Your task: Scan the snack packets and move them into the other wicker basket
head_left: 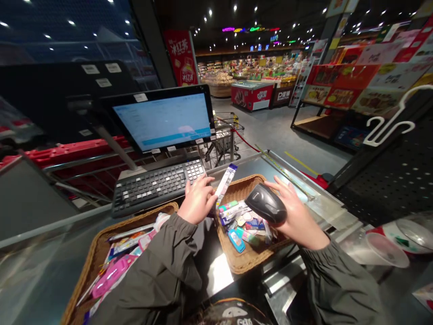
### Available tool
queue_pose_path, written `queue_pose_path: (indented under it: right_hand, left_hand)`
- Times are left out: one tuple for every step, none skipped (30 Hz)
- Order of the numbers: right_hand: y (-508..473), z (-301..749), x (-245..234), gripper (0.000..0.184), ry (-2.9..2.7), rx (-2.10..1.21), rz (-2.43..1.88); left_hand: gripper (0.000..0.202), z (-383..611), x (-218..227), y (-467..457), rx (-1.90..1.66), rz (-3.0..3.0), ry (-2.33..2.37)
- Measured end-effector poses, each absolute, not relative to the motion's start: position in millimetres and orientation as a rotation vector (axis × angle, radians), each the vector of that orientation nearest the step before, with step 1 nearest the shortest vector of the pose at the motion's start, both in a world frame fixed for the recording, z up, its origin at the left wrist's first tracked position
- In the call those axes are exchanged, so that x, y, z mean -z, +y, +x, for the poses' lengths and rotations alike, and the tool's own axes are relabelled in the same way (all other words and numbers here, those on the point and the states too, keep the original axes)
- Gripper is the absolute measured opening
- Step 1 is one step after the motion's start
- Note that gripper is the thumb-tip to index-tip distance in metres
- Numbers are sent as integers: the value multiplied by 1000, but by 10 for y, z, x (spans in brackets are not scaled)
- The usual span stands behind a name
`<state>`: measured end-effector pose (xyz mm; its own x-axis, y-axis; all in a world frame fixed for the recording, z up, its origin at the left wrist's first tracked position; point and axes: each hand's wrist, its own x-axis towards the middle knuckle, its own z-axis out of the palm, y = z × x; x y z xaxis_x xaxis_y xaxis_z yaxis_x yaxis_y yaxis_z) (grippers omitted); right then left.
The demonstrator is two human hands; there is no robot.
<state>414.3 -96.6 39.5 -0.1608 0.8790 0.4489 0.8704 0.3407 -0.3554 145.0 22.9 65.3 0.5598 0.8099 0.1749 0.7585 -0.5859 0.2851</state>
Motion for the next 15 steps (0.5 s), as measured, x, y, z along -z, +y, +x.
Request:
queue_pose_path:
  right_hand:
    - [-962,4046,-433,40,-2057,-7,-1503]
    - [-957,3947,-467,40,-2087,0,-1485]
    - [-948,3846,-498,40,-2112,3,-1467]
    - [-936,3746,-525,39,-2133,3,-1452]
    - [-921,3648,-547,39,-2153,1,-1436]
    - [-901,3553,-566,38,-2172,-5,-1418]
    - [-878,3464,-582,39,-2192,-14,-1398]
    - [-851,3380,-593,39,-2211,-25,-1379]
    - [-823,3302,-601,40,-2229,-36,-1361]
    - [-795,3230,-606,41,-2247,-45,-1344]
    - [-769,3165,-606,43,-2263,-52,-1331]
    - [-745,3107,-604,44,-2280,-54,-1320]
    - [-726,3053,-601,46,-2295,-52,-1309]
    - [-712,3004,-597,47,-2307,-47,-1298]
    - [-705,2959,-595,48,-2315,-41,-1286]
  left_hand:
    - [18,1351,-670,176,-432,2607,1344]
    - [18,1251,-675,126,-438,2600,1365]
    - [18,1150,-669,81,-444,2595,1390]
    - [18,1048,-657,41,-449,2593,1420]
    - [17,946,-641,5,-452,2592,1449]
    - [17,844,-623,-27,-454,2592,1478]
    - [16,745,-606,-56,-454,2588,1506]
    - [16,648,-593,-82,-454,2580,1534]
    - [16,556,-584,-106,-451,2568,1559]
    - [15,470,-579,-128,-448,2552,1584]
    - [15,390,-578,-150,-445,2536,1606]
    - [15,316,-580,-171,-443,2523,1624]
    - [14,249,-583,-192,-443,2514,1638]
    - [14,188,-587,-212,-445,2507,1649]
    - [14,132,-590,-232,-448,2503,1658]
